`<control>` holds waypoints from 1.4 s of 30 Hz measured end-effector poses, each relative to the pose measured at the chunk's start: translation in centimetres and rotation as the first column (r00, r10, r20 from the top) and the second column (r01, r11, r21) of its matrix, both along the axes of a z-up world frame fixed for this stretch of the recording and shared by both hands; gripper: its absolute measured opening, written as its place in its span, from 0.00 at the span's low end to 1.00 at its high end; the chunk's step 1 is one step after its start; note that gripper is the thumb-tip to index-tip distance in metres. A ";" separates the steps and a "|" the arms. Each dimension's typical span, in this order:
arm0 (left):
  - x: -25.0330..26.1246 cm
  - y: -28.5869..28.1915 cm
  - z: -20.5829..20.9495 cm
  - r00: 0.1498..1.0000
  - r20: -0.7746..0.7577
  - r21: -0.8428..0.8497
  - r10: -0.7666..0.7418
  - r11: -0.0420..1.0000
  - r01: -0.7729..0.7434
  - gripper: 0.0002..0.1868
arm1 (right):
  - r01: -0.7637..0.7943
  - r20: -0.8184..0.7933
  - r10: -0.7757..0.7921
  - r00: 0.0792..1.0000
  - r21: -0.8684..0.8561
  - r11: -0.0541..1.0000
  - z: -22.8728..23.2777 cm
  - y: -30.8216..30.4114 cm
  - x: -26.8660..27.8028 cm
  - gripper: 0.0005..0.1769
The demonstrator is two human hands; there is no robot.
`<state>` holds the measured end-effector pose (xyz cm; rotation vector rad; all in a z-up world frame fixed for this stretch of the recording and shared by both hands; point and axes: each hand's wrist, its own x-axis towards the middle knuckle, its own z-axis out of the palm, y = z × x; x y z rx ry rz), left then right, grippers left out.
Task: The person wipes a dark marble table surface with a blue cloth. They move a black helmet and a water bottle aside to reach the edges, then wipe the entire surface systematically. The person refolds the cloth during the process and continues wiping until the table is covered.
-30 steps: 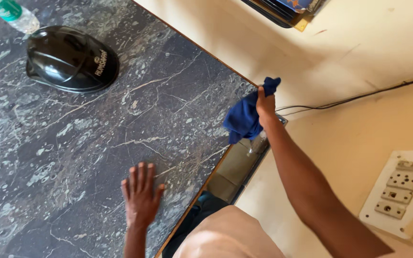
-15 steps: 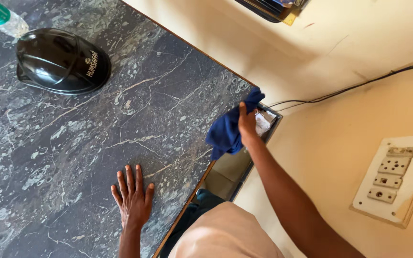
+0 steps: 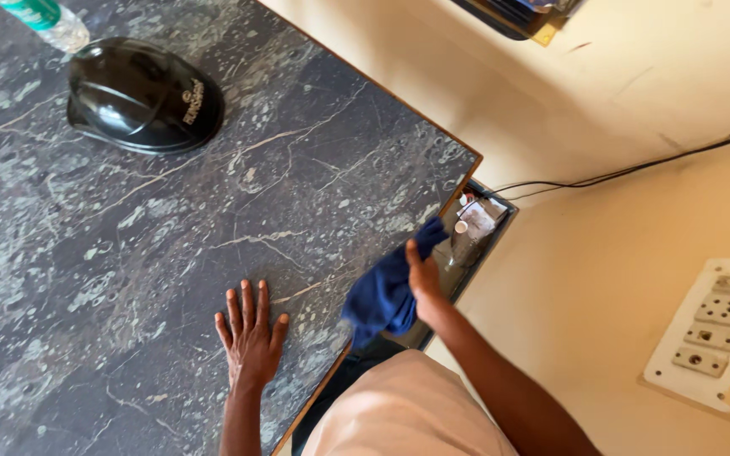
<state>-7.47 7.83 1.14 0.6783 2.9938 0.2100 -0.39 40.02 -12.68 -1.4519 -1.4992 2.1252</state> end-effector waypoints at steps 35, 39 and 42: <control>12.2 -10.9 2.9 0.997 0.039 0.149 -0.060 0.987 0.054 0.35 | 0.144 -0.090 -0.121 0.989 0.346 0.927 -1.3 -2.8 -1.3 0.45; 13.8 -15.1 3.2 0.990 0.051 0.122 -0.129 0.985 0.122 0.36 | 0.146 -0.012 -0.146 0.989 0.182 0.972 -0.6 -9.7 1.1 0.45; 14.8 -19.0 3.0 0.987 0.031 0.067 -0.158 0.985 0.156 0.35 | 0.133 -0.029 -0.130 0.991 0.179 0.975 -0.1 -15.2 2.8 0.45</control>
